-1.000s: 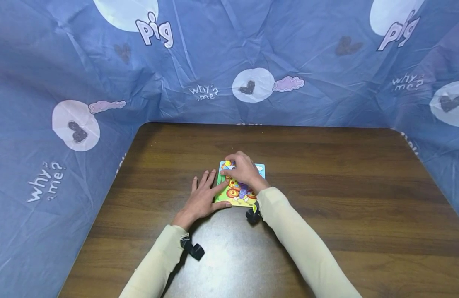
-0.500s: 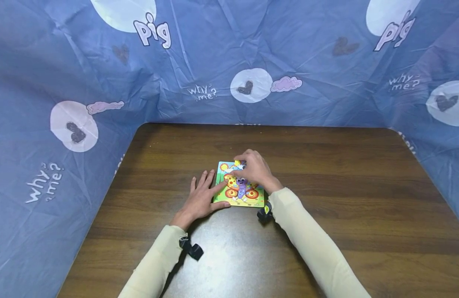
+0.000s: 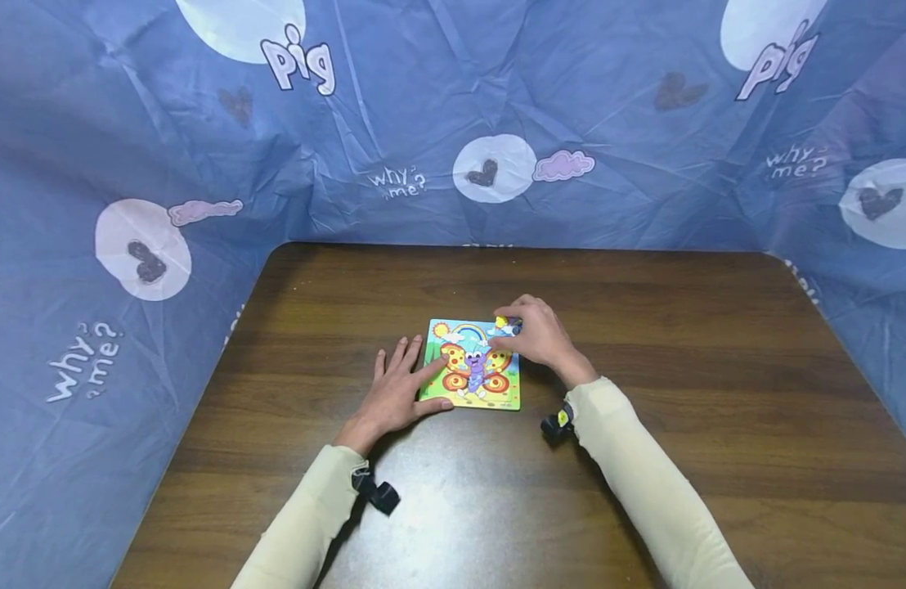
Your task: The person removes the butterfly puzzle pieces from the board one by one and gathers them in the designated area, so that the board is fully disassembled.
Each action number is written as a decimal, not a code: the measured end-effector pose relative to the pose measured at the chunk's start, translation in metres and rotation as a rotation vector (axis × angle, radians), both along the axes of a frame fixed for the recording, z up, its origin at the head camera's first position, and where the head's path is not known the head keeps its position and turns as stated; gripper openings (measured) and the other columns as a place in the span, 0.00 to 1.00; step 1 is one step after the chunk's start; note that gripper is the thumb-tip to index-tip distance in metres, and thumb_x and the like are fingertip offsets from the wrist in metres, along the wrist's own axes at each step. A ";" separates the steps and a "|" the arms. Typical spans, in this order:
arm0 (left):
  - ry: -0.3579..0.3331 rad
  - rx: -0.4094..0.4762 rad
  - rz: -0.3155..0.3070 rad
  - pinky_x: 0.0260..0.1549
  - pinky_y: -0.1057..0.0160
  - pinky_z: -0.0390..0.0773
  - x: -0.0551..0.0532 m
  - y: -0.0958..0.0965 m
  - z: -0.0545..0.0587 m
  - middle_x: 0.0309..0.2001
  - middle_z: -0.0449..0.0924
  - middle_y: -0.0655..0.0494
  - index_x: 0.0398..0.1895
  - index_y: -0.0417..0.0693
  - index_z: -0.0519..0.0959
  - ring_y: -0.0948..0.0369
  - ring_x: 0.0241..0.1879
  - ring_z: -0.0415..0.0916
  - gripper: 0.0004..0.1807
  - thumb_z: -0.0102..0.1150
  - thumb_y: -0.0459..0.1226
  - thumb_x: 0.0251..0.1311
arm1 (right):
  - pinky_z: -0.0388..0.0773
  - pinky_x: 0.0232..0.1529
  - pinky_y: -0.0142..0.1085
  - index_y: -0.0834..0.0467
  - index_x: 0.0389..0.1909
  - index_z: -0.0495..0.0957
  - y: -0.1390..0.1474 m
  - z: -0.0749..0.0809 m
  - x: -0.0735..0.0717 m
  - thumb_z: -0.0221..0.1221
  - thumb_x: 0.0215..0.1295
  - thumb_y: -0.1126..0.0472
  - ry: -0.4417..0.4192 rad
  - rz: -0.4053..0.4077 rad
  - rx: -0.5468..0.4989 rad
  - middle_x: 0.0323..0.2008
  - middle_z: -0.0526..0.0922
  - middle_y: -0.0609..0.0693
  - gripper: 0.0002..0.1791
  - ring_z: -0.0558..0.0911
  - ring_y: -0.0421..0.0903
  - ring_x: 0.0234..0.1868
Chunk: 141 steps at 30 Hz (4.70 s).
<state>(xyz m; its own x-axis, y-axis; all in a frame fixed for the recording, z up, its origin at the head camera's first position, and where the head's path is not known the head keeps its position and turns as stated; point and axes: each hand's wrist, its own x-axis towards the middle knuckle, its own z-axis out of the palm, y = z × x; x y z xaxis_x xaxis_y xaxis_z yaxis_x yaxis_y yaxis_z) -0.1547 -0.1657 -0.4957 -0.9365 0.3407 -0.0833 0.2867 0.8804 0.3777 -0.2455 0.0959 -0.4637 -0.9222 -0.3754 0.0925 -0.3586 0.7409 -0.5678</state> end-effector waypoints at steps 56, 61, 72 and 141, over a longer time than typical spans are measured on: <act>0.014 0.010 -0.003 0.74 0.30 0.37 0.001 -0.001 -0.001 0.81 0.42 0.39 0.75 0.64 0.64 0.40 0.81 0.36 0.40 0.59 0.63 0.61 | 0.75 0.59 0.55 0.61 0.61 0.79 0.092 -0.019 -0.026 0.72 0.58 0.52 -0.120 0.021 0.119 0.54 0.76 0.63 0.32 0.77 0.58 0.55; 0.014 0.011 -0.006 0.74 0.29 0.37 0.001 -0.001 -0.001 0.81 0.42 0.38 0.75 0.64 0.64 0.40 0.81 0.36 0.40 0.59 0.62 0.61 | 0.75 0.57 0.54 0.61 0.61 0.79 0.093 -0.021 -0.027 0.72 0.58 0.52 -0.107 0.036 0.126 0.54 0.76 0.63 0.31 0.77 0.58 0.54; -0.001 0.018 0.005 0.74 0.30 0.37 0.000 -0.002 0.001 0.81 0.42 0.39 0.76 0.63 0.64 0.40 0.81 0.35 0.41 0.59 0.62 0.61 | 0.74 0.56 0.54 0.63 0.61 0.78 0.093 -0.018 -0.028 0.71 0.59 0.52 -0.114 0.040 0.093 0.54 0.77 0.64 0.32 0.77 0.58 0.54; 0.026 0.007 0.044 0.73 0.30 0.46 0.019 0.060 0.004 0.80 0.42 0.35 0.78 0.58 0.59 0.37 0.80 0.37 0.37 0.48 0.59 0.70 | 0.76 0.55 0.47 0.50 0.63 0.78 -0.046 -0.008 -0.016 0.66 0.65 0.51 -0.127 0.267 0.136 0.56 0.73 0.55 0.25 0.77 0.50 0.52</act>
<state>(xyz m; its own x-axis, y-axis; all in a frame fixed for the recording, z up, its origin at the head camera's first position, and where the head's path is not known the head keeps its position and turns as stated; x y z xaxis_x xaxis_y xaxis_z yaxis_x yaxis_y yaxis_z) -0.1358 -0.1062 -0.4915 -0.9525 0.2993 -0.0565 0.2572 0.8897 0.3773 -0.2616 0.0499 -0.4720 -0.7903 -0.6068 -0.0847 -0.4831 0.7022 -0.5230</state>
